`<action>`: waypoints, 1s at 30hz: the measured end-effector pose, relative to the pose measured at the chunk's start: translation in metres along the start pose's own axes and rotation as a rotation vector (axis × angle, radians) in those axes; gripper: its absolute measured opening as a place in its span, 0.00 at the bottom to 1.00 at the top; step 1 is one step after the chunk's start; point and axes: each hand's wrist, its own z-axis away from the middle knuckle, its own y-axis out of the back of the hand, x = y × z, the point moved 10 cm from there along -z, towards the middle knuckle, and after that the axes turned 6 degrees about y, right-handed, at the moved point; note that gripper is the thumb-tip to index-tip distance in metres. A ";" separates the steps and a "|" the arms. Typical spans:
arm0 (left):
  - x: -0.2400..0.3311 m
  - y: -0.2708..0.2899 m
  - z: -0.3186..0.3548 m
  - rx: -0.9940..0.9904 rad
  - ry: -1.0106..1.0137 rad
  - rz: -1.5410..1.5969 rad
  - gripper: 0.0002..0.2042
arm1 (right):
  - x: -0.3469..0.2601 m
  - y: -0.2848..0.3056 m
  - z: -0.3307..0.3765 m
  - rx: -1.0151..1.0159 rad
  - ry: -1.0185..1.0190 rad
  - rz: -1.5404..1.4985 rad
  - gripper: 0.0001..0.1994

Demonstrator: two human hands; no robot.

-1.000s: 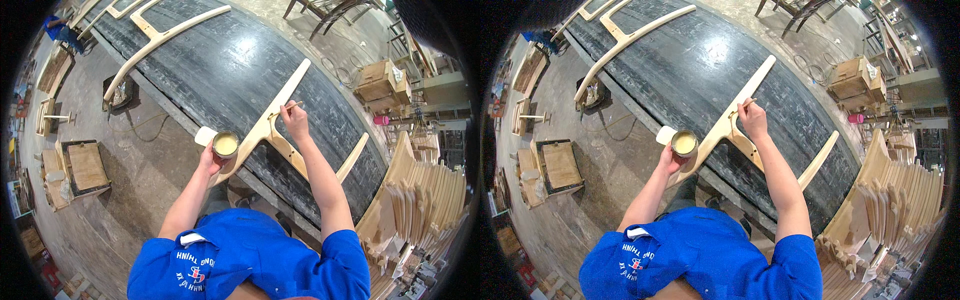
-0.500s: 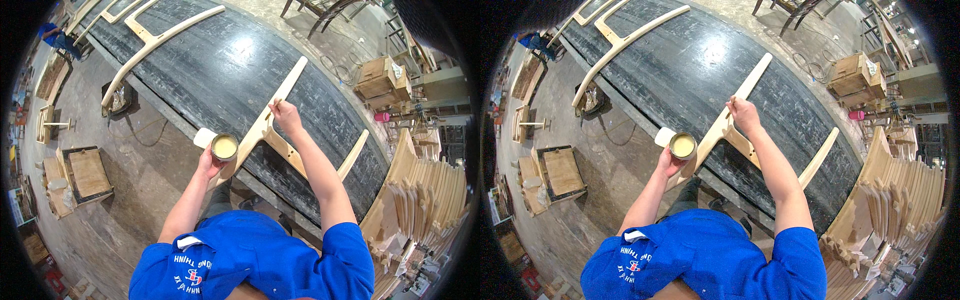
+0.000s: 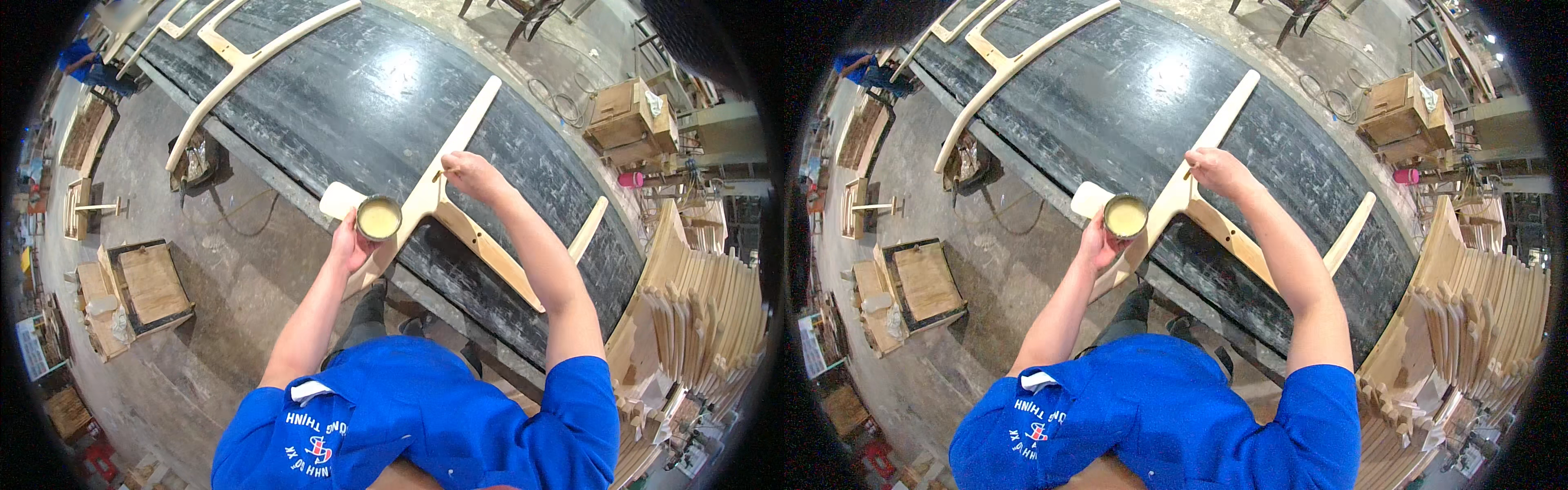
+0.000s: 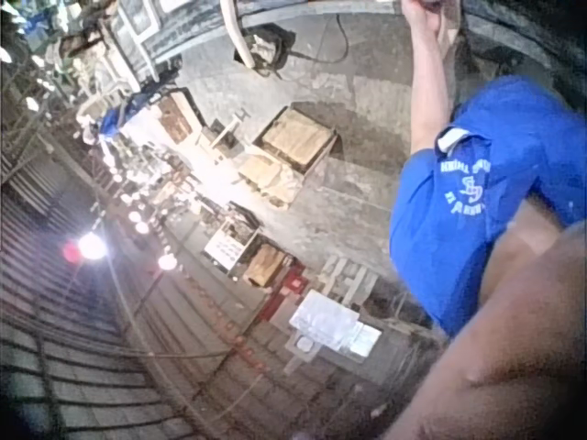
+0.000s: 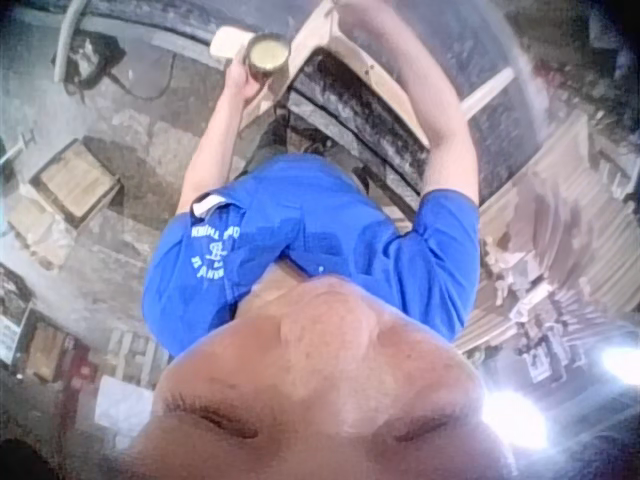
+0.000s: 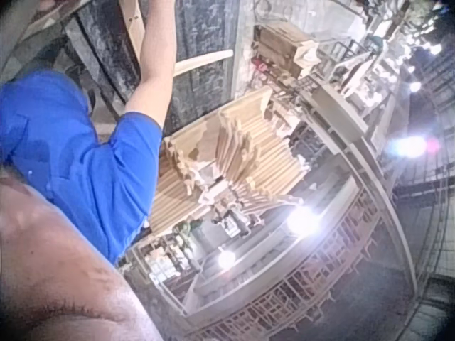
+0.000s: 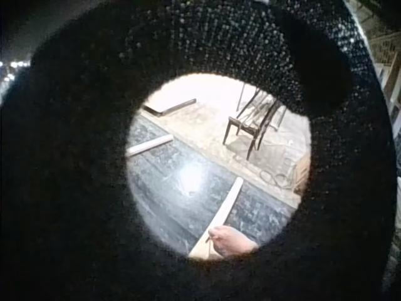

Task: The person applies a light-colored finish to wooden chair leg assemblies using a small brush and container. They repeatedly dip the brush, apply finish to the legs, and wipe excess with a cloth. The person handles multiple chair leg units one at a time, placing them on a nearby stack after finishing.

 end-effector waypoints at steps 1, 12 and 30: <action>0.002 -0.003 -0.003 -0.002 0.006 -0.025 0.25 | -0.006 0.005 0.006 0.022 0.037 -0.001 0.06; 0.004 -0.081 0.006 0.066 -0.273 -0.312 0.19 | -0.044 0.048 0.116 0.727 -0.304 -0.480 0.09; -0.097 -0.172 0.050 -0.175 -0.172 -0.380 0.22 | -0.114 0.088 0.222 0.641 -0.309 -0.295 0.06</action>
